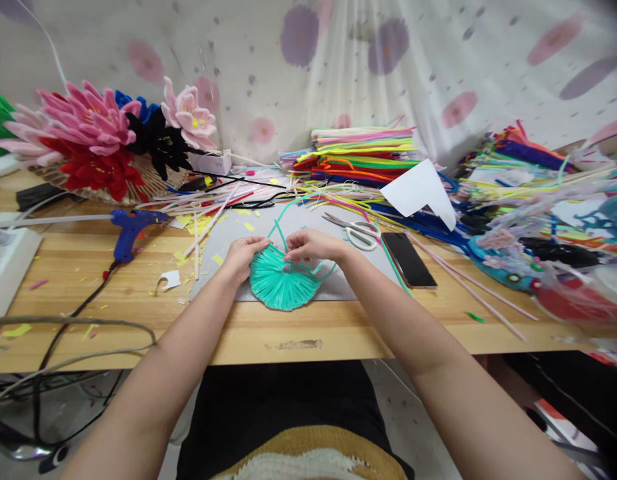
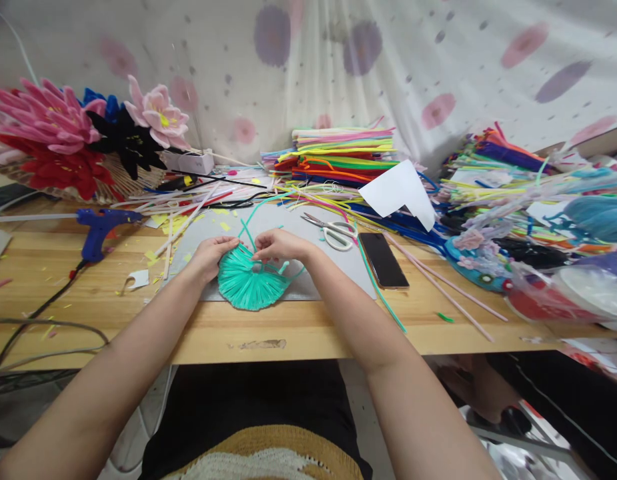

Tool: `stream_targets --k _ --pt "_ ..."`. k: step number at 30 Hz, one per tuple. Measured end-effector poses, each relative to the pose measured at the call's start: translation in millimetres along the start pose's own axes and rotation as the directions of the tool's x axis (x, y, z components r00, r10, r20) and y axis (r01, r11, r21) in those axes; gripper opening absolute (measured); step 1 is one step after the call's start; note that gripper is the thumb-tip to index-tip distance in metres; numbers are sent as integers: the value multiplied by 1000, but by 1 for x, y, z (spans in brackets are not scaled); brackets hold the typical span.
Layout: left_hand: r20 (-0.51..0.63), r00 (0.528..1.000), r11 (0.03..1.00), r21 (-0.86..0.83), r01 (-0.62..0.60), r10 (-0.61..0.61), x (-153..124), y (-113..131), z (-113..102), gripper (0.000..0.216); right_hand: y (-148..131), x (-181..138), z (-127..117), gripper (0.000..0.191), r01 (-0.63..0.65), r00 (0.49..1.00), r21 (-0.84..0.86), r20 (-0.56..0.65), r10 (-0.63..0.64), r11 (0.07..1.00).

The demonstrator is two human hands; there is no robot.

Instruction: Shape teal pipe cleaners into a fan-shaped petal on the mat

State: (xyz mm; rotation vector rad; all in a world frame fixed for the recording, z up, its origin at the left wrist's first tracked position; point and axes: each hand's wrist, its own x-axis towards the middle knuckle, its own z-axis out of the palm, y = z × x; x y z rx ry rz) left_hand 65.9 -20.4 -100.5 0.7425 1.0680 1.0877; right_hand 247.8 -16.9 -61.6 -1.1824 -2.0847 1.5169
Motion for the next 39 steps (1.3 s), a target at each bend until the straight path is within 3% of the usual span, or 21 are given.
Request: stream_targets --k 7,22,26,32,39 --pt "-86 995 998 33 -51 54 1 3 -2 25 -6 2 0 26 58 982 144 -185 -31 988" --pt "-64 997 999 13 -44 45 6 3 -4 28 -7 11 -4 33 49 979 132 -204 -22 990" --pt "-97 991 996 33 -85 88 14 4 -6 29 -4 23 -8 32 47 970 87 -240 -25 995" --pt "-116 957 955 170 -245 266 32 2 -12 26 -1 41 -15 28 12 960 15 -280 -8 1000" --pt "-100 961 958 153 -243 260 31 2 -12 29 0 48 -24 19 46 964 -118 -255 -75 992"
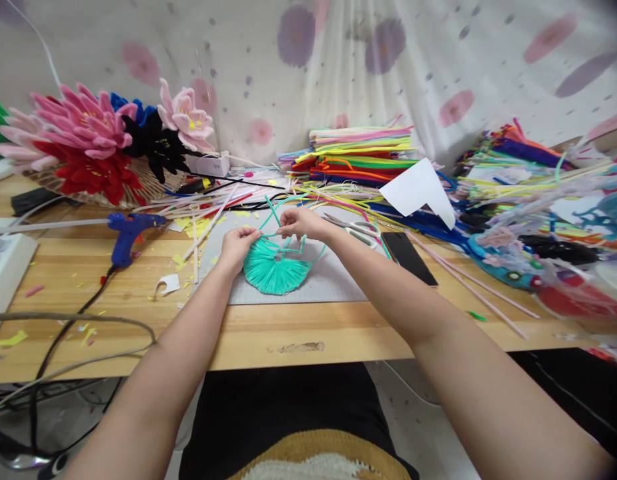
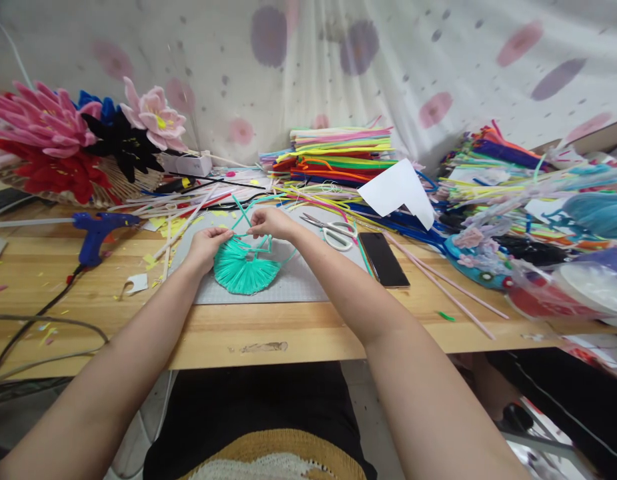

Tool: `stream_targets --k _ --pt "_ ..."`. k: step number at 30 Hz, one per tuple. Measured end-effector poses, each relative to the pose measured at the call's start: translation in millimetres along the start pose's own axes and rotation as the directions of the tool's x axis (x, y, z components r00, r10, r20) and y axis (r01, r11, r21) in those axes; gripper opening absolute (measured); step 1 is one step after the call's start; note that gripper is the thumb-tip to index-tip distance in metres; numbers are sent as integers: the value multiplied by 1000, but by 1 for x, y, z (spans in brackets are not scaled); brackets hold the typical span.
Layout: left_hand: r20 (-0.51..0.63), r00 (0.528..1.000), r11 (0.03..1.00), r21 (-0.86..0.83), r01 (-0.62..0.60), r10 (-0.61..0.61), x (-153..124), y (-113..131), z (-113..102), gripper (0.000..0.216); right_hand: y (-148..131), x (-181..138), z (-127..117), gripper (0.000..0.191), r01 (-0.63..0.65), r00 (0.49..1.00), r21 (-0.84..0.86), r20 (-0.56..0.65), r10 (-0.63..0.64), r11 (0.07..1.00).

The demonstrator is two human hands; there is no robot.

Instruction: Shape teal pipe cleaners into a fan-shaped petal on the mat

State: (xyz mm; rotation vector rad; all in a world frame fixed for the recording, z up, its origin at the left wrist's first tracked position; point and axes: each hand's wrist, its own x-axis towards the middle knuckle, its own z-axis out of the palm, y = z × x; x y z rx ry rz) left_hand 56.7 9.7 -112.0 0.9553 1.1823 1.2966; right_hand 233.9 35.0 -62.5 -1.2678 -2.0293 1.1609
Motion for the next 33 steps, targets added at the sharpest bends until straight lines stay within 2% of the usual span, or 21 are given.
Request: stream_targets --k 3,9,14,17,20,28,31,33 --pt "2 1000 1000 12 9 -9 -2 2 0 29 -5 -3 -2 21 20 999 -57 41 -18 998" --pt "-11 997 997 -10 71 -71 -4 7 1 27 -12 -10 3 21 45 965 -261 262 26 964" --pt "94 977 977 -78 199 -192 -7 12 -1 26 -24 -12 6 13 133 959 -578 280 43 805" --pt "158 962 970 -62 234 -222 -10 13 -2 26 -32 -12 7 13 178 942 -687 326 81 704" --pt "172 961 974 -15 224 -218 -13 14 -1 26 -33 -13 10 15 189 926 -728 355 127 659" --pt "236 949 977 14 214 -211 -19 18 2 36 -30 -11 12 21 155 922 -761 341 185 630" --pt "161 974 988 36 153 -157 -18 15 4 38 -31 -7 12 21 168 901 -756 378 212 633" --pt "81 989 992 30 125 -127 -18 13 5 40 -29 -6 11 21 151 906 -734 370 204 662"
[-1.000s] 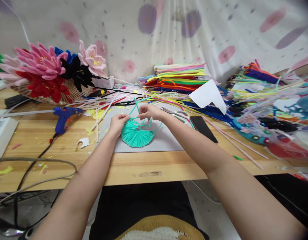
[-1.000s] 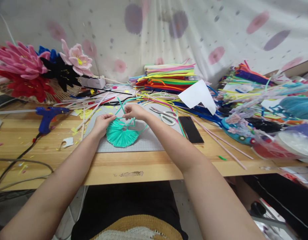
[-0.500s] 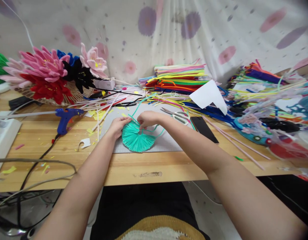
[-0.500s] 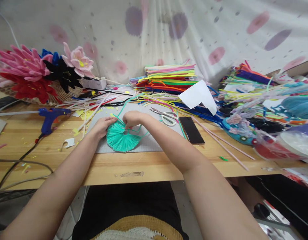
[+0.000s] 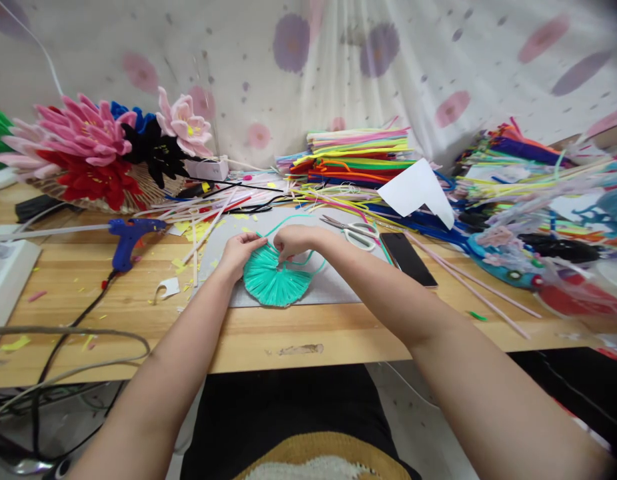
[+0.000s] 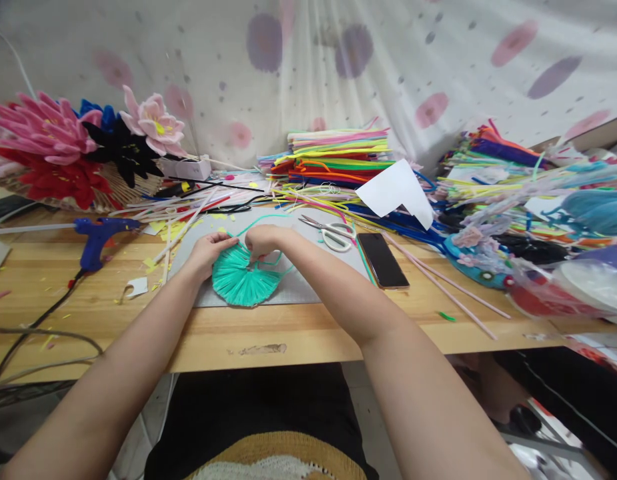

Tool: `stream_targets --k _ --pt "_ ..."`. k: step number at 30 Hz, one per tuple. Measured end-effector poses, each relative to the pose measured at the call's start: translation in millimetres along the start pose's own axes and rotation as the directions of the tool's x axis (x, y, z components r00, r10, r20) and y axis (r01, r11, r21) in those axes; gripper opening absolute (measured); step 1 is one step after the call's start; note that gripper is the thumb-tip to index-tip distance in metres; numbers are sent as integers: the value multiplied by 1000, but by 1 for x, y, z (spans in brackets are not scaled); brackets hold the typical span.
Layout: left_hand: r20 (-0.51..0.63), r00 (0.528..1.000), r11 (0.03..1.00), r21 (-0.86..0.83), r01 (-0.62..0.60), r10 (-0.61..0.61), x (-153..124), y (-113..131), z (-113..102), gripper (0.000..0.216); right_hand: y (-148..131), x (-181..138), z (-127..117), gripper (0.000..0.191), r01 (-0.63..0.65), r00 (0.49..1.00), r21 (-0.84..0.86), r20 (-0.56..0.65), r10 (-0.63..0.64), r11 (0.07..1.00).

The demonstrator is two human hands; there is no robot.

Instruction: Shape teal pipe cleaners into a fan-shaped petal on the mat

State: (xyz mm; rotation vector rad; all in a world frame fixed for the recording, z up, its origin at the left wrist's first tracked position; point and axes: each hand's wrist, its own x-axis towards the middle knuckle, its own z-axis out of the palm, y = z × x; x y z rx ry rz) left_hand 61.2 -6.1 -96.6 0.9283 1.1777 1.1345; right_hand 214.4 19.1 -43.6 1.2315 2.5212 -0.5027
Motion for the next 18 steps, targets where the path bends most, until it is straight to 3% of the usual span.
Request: stream_targets --k 2,4,8,14,18 --pt "-40 999 1000 -18 -20 19 1 -1 0 41 4 -1 2 25 -1 999 142 -44 8 990" --pt "-49 998 998 -42 -52 50 1 -1 0 40 10 -4 7 29 7 996 392 -89 30 920" --pt "-51 992 991 -61 -121 118 1 -1 1 38 17 -9 24 33 95 985 771 -163 52 629" --pt "-42 989 987 -78 -143 140 0 -1 0 36 14 -4 51 30 78 991 971 -100 87 225" --pt "-22 988 983 -100 -154 153 0 -1 -1 37 14 -3 53 31 63 996 997 -66 62 40"
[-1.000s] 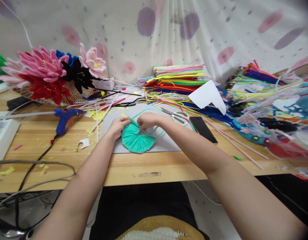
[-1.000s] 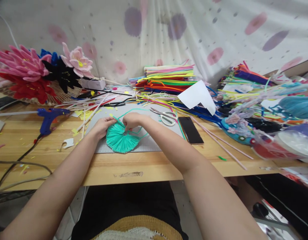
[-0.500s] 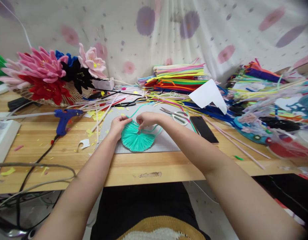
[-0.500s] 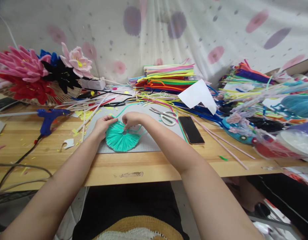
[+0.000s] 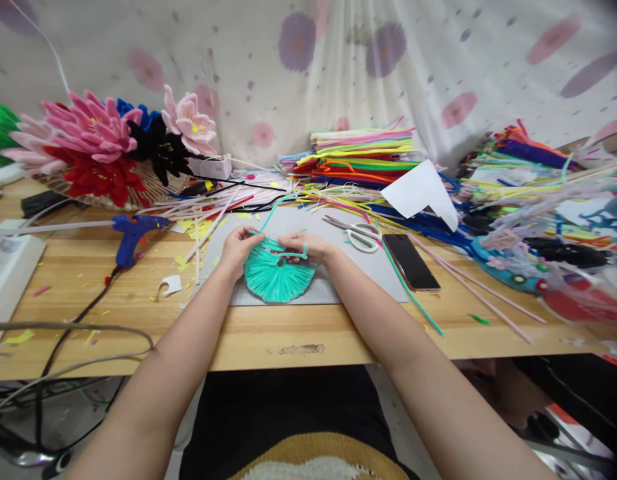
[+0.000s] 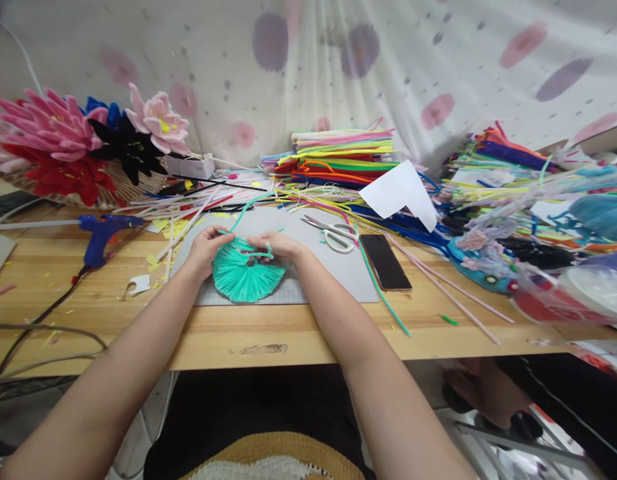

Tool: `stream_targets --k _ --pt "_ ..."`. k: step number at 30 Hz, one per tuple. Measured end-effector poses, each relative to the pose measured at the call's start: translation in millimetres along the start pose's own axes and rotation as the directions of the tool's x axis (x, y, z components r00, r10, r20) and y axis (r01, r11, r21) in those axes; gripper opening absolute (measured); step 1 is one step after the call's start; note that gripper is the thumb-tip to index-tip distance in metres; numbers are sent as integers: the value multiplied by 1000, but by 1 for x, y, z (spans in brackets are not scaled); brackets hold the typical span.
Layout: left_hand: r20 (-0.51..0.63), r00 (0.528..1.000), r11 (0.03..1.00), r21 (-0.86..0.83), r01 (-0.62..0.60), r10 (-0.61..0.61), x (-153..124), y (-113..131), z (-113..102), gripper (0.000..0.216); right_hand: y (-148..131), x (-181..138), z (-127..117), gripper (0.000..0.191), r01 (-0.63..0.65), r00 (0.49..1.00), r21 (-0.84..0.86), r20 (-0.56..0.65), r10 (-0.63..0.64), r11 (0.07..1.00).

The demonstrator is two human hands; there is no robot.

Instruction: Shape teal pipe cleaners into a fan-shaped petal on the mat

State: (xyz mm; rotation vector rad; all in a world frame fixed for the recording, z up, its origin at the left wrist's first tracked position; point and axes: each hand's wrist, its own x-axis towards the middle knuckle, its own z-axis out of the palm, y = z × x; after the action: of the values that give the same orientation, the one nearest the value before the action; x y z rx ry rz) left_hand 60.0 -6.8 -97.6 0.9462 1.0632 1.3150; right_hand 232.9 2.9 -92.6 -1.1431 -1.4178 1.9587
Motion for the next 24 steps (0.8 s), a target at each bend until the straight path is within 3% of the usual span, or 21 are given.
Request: stream_targets --k 4,10,14,19,24 --pt "8 1000 1000 -3 -14 14 0 0 1 37 -2 0 1 28 -6 1000 42 -6 6 999" --pt "32 998 993 -97 62 -60 -1 0 2 34 -1 2 13 23 77 975 41 -210 -66 996" --pt "22 996 990 -113 83 -81 0 0 2 31 3 5 16 26 154 939 -80 -300 -171 985" --pt "-58 997 997 -63 44 -48 -1 -3 0 32 9 7 14 30 179 914 -189 -330 -234 966" --pt "-56 998 1000 28 11 -9 -1 -6 -4 31 9 5 13 31 148 946 -201 -257 -197 968"
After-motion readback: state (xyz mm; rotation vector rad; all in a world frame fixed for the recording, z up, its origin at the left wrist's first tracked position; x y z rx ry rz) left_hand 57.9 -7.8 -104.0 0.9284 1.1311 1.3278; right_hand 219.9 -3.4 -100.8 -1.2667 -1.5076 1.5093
